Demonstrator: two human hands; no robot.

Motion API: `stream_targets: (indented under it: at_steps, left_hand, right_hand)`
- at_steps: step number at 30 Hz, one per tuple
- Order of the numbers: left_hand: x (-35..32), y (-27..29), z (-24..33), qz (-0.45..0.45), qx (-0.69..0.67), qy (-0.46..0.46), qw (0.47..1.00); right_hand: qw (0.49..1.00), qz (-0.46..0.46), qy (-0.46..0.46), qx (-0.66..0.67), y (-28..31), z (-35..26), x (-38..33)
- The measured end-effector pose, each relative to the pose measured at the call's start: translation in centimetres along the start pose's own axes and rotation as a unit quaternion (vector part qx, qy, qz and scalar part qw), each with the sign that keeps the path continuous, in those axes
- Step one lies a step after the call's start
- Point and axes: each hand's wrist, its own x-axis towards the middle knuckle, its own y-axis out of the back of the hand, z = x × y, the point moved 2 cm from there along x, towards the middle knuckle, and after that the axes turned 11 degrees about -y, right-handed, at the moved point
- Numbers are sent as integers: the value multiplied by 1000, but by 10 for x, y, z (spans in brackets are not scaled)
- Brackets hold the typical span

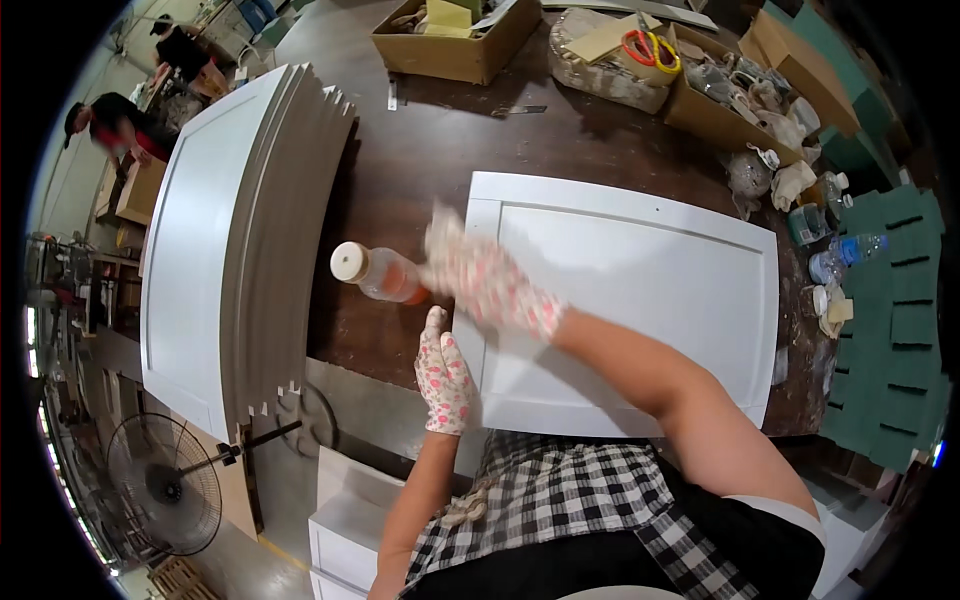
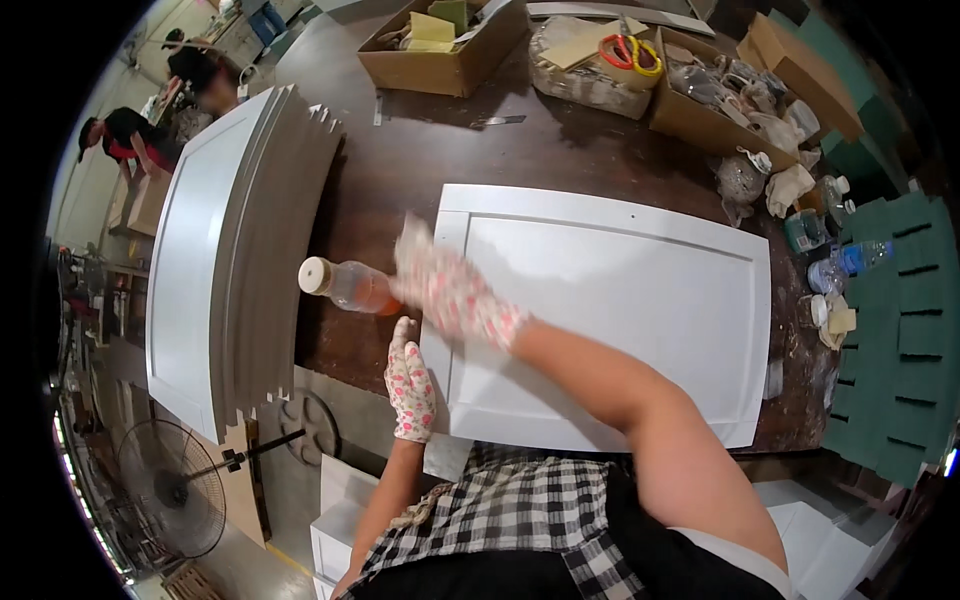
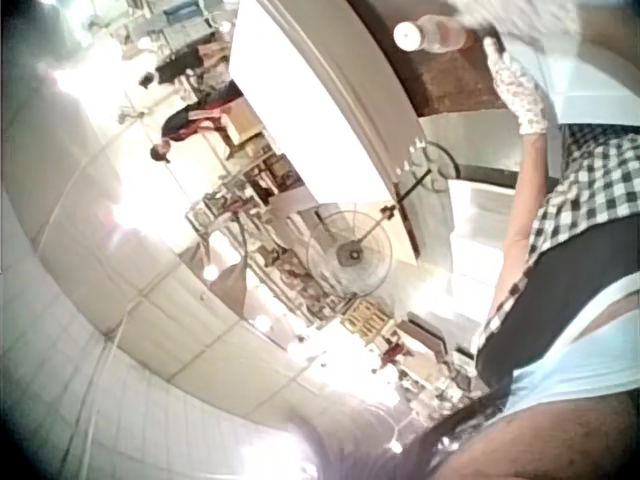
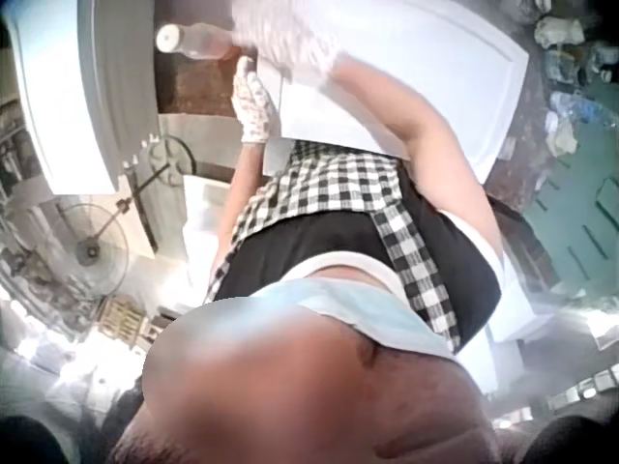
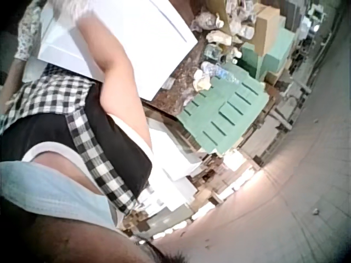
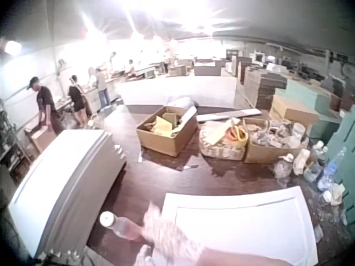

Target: The person cleans a white rectangular cabinet door using a cloth and a block, applying liquid from a plastic bottle and wiping the surface and edges.

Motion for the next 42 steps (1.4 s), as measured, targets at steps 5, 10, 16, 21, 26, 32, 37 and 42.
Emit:
stream_targets:
  at_steps: [5,10,16,21,26,32,37,42]
  left_hand:
    - [-8,5,8,130,-142,-35,981]
    - [-5,3,5,169,-229,-46,958]
    - [-1,3,6,163,-286,9,944]
    - [0,-2,5,-10,8,-70,997]
    - [5,-2,14,-90,131,-32,987]
    - [7,-3,15,-75,135,-15,988]
    - [14,8,14,-68,185,-87,977]
    - [8,44,-53,132,-74,77,986]
  right_hand:
    - [979,-2,34,203,5,48,-37]
    - [934,30,15,355,39,8,-34]
    - [805,-194,84,555,109,-17,-150]
    - [900,-221,-22,374,155,97,-251]
    - [927,-143,-344,31,176,242,-397]
    - [763,81,-547,335,176,244,-340]
    - [951,-83,-294,52,145,200,-299]
    - [756,-4,-518,401,136,233,-302]
